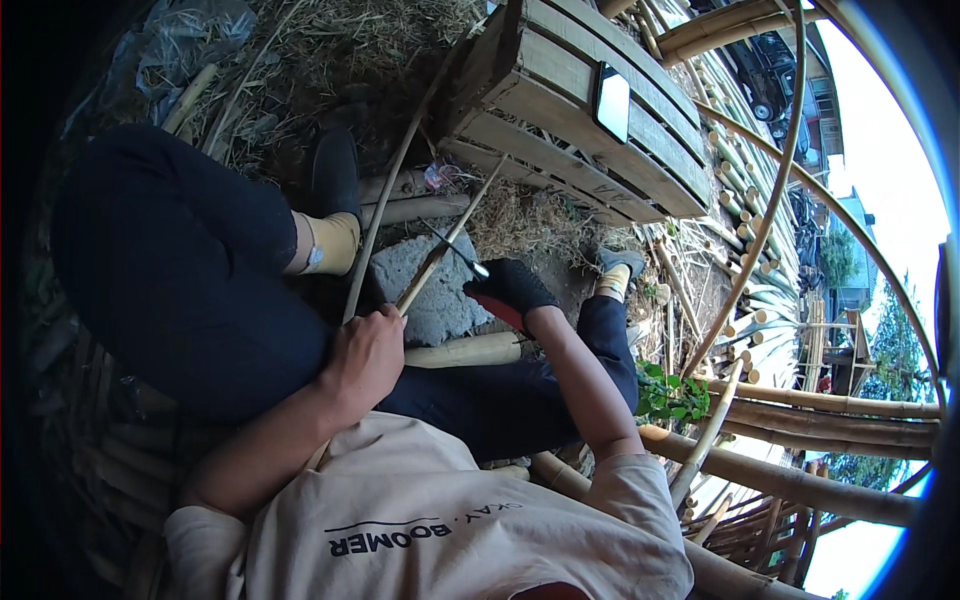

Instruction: The person carves a strip of bamboo by hand using a blade. They hold the bamboo strip with one hand and repeatedly scrape the surface with the tool in the other hand while seated on a bamboo structure.

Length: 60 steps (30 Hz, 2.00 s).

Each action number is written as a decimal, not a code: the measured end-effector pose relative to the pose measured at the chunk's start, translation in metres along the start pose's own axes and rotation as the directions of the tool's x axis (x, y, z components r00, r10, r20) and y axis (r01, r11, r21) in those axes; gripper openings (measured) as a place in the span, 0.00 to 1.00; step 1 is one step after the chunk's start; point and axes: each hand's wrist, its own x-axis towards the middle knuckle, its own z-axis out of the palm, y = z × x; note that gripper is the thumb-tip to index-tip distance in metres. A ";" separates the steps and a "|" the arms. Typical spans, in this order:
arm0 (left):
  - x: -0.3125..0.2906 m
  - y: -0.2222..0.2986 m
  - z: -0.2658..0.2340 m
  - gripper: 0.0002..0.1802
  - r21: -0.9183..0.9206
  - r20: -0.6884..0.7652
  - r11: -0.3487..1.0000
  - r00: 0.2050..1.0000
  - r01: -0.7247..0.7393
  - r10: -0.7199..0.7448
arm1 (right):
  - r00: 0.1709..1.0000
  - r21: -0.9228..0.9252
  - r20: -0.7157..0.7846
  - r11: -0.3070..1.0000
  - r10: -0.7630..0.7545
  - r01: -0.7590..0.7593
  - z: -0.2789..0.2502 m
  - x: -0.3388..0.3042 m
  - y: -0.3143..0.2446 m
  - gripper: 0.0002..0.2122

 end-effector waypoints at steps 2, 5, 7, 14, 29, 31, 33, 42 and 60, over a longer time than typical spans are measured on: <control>0.000 0.001 -0.003 0.14 -0.009 0.028 1.000 0.999 0.024 -0.023 | 0.999 -0.067 -0.014 0.997 -0.047 0.046 -0.008 -0.018 -0.018 0.18; 0.002 0.002 -0.004 0.14 -0.008 0.019 1.000 1.000 -0.002 0.002 | 0.994 -0.177 -0.103 0.984 -0.017 -0.001 -0.014 -0.031 -0.030 0.17; 0.004 0.003 -0.007 0.15 -0.011 0.062 0.999 0.997 0.041 -0.040 | 0.981 -0.204 -0.183 0.979 -0.066 0.027 -0.015 -0.032 -0.030 0.18; 0.005 0.007 -0.009 0.17 0.005 0.068 1.000 0.997 0.029 -0.029 | 0.950 -0.142 -0.301 0.989 -0.082 0.041 -0.012 -0.027 -0.016 0.20; 0.010 0.011 -0.007 0.17 0.058 0.097 0.998 0.994 0.036 -0.041 | 0.948 -0.014 -0.306 0.996 -0.084 0.084 0.011 0.000 0.007 0.19; 0.009 0.009 -0.005 0.16 0.082 0.076 0.996 0.996 0.036 -0.043 | 0.949 0.002 -0.305 0.997 -0.076 0.081 0.012 -0.002 0.006 0.21; 0.009 0.009 -0.005 0.16 0.082 0.076 0.996 0.996 0.043 -0.049 | 0.951 0.015 -0.298 0.995 -0.087 0.096 0.012 -0.002 0.001 0.22; 0.004 0.006 0.005 0.13 0.162 0.001 0.987 1.000 -0.022 0.022 | 0.972 0.014 -0.228 0.999 0.049 -0.047 0.012 0.024 0.003 0.17; 0.001 0.002 -0.003 0.13 0.030 0.042 1.000 0.999 0.009 -0.010 | 0.905 -0.023 -0.414 0.995 -0.096 0.095 -0.004 -0.014 -0.013 0.21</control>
